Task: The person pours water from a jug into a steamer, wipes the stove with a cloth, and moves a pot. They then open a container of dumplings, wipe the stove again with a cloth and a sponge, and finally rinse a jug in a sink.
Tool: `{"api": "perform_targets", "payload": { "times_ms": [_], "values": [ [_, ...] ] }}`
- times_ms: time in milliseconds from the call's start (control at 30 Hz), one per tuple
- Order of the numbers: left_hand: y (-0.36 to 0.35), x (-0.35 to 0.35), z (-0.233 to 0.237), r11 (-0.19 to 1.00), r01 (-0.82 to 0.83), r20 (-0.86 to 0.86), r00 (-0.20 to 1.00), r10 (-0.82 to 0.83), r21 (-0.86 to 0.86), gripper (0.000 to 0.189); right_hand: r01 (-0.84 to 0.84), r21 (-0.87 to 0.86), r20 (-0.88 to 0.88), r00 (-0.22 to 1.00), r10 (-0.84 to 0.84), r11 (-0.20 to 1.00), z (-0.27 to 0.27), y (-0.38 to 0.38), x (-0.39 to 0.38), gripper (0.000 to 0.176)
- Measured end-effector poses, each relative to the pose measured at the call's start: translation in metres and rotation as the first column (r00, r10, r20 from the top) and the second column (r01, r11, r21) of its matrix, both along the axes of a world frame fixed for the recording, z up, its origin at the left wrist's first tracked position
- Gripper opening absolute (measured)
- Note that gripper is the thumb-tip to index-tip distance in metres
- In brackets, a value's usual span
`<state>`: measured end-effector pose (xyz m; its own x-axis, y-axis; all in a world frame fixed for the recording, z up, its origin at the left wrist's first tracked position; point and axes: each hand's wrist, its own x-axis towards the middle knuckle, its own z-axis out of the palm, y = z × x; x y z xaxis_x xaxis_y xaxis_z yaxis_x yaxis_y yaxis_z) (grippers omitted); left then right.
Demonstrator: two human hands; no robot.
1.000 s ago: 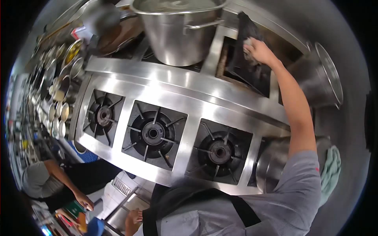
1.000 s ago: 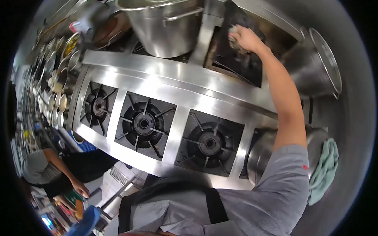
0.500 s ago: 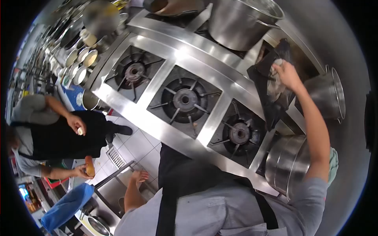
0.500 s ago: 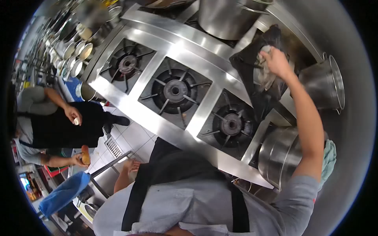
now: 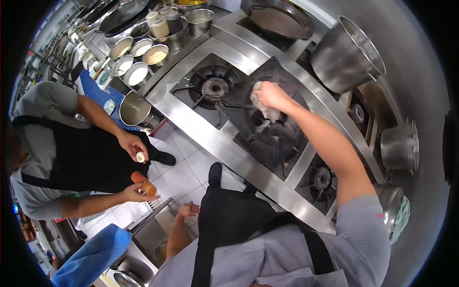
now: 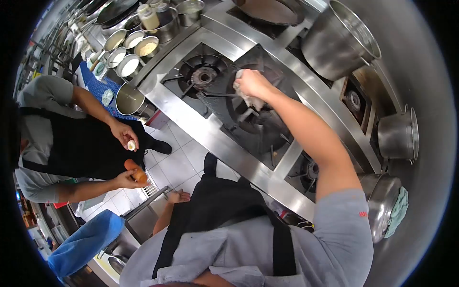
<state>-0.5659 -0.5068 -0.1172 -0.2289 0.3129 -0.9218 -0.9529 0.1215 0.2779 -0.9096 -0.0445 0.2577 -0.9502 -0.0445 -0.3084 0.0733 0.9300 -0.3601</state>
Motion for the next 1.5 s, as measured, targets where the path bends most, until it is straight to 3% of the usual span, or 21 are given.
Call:
{"api": "perform_targets", "payload": {
  "times_ms": [67,233,300,467,567,633,667,733,800,833,867,933,1000,1067,1133,1167,1233,1300,1333,1433,1500],
  "values": [
    [-0.022,0.022,0.000,0.999,-0.051,-0.045,0.998,0.051,0.002,0.054,0.043,0.025,0.025,0.999,-0.044,0.999,-0.017,-0.045,-0.041,0.036],
    [-0.069,0.100,0.002,0.980,-0.201,-0.078,0.977,0.200,-0.004,0.061,-0.129,0.097,0.011,0.992,0.129,0.987,-0.065,-0.112,-0.122,0.037],
    [-0.082,0.163,-0.046,0.938,-0.306,-0.104,0.940,0.325,0.165,0.059,-0.212,0.189,0.032,0.977,0.210,0.959,-0.092,-0.126,-0.157,0.035],
    [-0.071,0.217,-0.043,0.901,-0.312,-0.110,0.927,0.358,0.300,0.054,-0.290,0.282,0.080,0.957,0.278,0.915,-0.111,-0.129,-0.189,0.029],
    [-0.059,0.226,-0.045,0.963,-0.186,-0.307,0.921,0.239,0.193,0.053,-0.282,0.250,0.069,0.959,0.274,0.926,-0.108,-0.122,-0.175,0.031],
    [-0.051,0.219,-0.045,0.991,-0.091,-0.504,0.854,0.130,0.101,0.052,-0.239,0.185,-0.048,0.967,0.251,0.953,-0.115,-0.116,-0.175,0.038],
    [-0.045,0.215,-0.045,0.998,-0.049,-0.619,0.783,0.062,0.037,0.052,-0.249,0.183,-0.057,0.963,0.263,0.951,-0.114,-0.111,-0.166,0.038],
    [-0.039,0.205,-0.040,0.960,0.052,-0.826,0.498,-0.264,-0.276,0.052,0.067,-0.023,-0.304,0.950,-0.071,0.997,-0.112,-0.097,-0.141,0.041],
    [-0.013,0.175,0.043,0.799,0.168,-0.586,0.597,-0.548,-0.577,0.053,0.194,-0.085,-0.320,0.924,-0.211,0.977,-0.078,-0.101,-0.101,0.036],
    [0.002,0.174,0.053,0.893,-0.122,-0.620,0.760,-0.196,-0.433,0.051,0.155,-0.067,-0.432,0.886,-0.169,0.986,-0.072,-0.103,-0.084,0.032],
    [0.013,0.189,0.058,0.854,-0.426,-0.588,0.787,0.187,-0.299,0.050,0.097,-0.158,-0.468,0.869,-0.161,0.983,-0.057,-0.103,-0.058,0.031],
    [0.034,0.210,0.065,0.658,-0.722,-0.368,0.684,0.630,-0.215,0.049,-0.047,-0.248,-0.628,0.768,-0.124,0.968,-0.025,-0.116,0.007,0.032],
    [0.063,0.240,0.081,0.594,-0.756,-0.382,0.653,0.654,-0.276,0.049,-0.238,-0.218,-0.786,0.618,-0.026,0.946,-0.028,-0.128,0.063,0.039],
    [0.089,0.277,0.094,0.543,-0.768,-0.394,0.640,0.660,-0.339,0.049,-0.355,-0.048,-0.870,0.473,0.136,0.934,-0.053,-0.132,0.107,0.043],
    [0.118,0.336,0.085,0.696,-0.501,-0.477,0.842,0.253,-0.514,0.047,-0.391,0.039,-0.718,0.629,0.298,0.920,-0.094,-0.126,0.152,0.042],
    [0.130,0.365,0.071,0.699,-0.411,-0.459,0.878,0.133,-0.585,0.046,-0.380,0.119,-0.623,0.691,0.367,0.917,-0.118,-0.115,0.173,0.039],
    [0.157,0.433,0.014,0.675,-0.365,-0.310,0.928,0.208,-0.640,0.045,-0.325,0.237,-0.471,0.786,0.401,0.916,-0.165,-0.089,0.212,0.040],
    [0.185,0.480,-0.017,0.660,-0.375,-0.209,0.924,0.319,-0.651,0.044,-0.307,0.283,-0.423,0.810,0.406,0.908,-0.174,-0.073,0.228,0.046],
    [0.198,0.487,-0.013,0.650,-0.397,-0.210,0.913,0.350,-0.648,0.044,-0.321,0.300,-0.347,0.840,0.416,0.899,-0.167,-0.069,0.229,0.053],
    [0.229,0.513,-0.008,0.485,-0.720,-0.148,0.621,0.770,-0.497,0.044,-0.351,0.380,-0.187,0.877,0.443,0.856,-0.141,-0.073,0.228,0.065],
    [0.235,0.499,0.049,0.461,-0.666,-0.334,0.718,0.611,-0.586,0.042,-0.359,0.434,-0.184,0.862,0.472,0.826,-0.102,-0.090,0.230,0.065]
  ]
}}
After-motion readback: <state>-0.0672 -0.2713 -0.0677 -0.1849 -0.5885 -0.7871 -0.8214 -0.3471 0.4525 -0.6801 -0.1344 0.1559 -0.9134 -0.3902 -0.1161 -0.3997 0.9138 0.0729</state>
